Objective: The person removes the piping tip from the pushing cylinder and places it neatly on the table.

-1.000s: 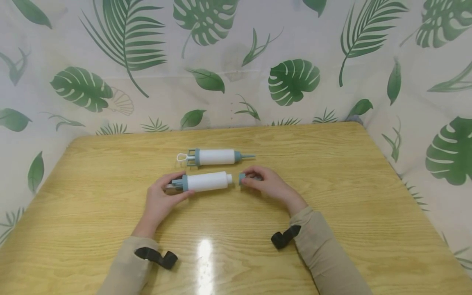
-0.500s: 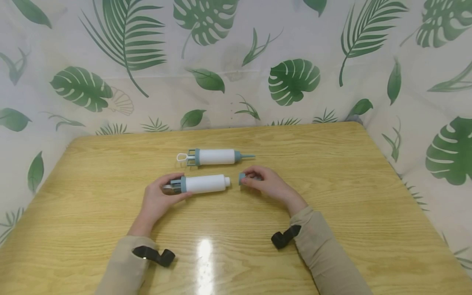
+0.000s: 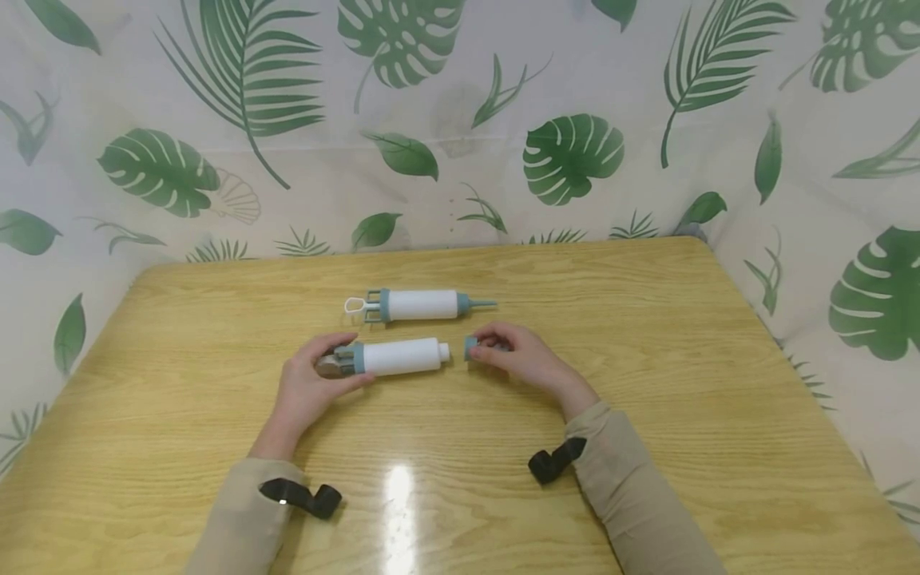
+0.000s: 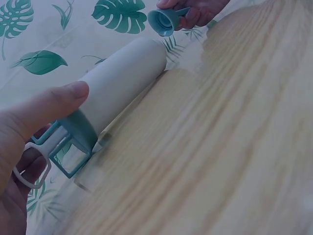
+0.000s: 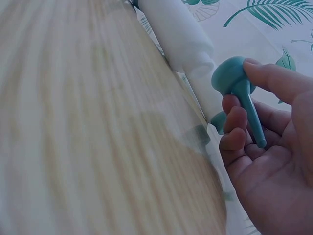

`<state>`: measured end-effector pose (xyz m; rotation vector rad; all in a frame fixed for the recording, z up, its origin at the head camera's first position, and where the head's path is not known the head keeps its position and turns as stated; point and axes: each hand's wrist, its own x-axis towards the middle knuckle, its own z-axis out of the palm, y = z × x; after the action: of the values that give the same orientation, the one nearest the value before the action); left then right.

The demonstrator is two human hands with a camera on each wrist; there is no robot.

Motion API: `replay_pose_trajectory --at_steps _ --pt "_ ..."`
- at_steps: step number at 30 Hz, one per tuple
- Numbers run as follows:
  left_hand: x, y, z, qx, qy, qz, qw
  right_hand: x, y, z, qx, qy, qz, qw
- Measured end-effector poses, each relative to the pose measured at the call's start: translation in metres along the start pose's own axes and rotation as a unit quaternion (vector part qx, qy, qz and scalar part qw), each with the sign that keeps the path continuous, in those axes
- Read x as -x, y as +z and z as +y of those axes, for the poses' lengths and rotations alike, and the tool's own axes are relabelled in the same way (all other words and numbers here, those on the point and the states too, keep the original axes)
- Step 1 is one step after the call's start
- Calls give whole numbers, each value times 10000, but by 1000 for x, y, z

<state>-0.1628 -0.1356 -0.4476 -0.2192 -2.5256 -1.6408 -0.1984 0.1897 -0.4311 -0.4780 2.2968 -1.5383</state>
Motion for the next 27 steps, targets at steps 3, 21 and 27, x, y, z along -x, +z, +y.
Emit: replay_pose_trajectory --at_steps 3,21,27 --pt "0 0 0 -79 183 93 9998 0 0 0 7 -23 -13 10000" --pt "-2 -1 -1 -290 668 344 9968 -2 1 2 -9 49 -28 10000" --pt "-1 -1 -1 -192 776 493 9956 -1 1 2 73 -27 -39 10000"
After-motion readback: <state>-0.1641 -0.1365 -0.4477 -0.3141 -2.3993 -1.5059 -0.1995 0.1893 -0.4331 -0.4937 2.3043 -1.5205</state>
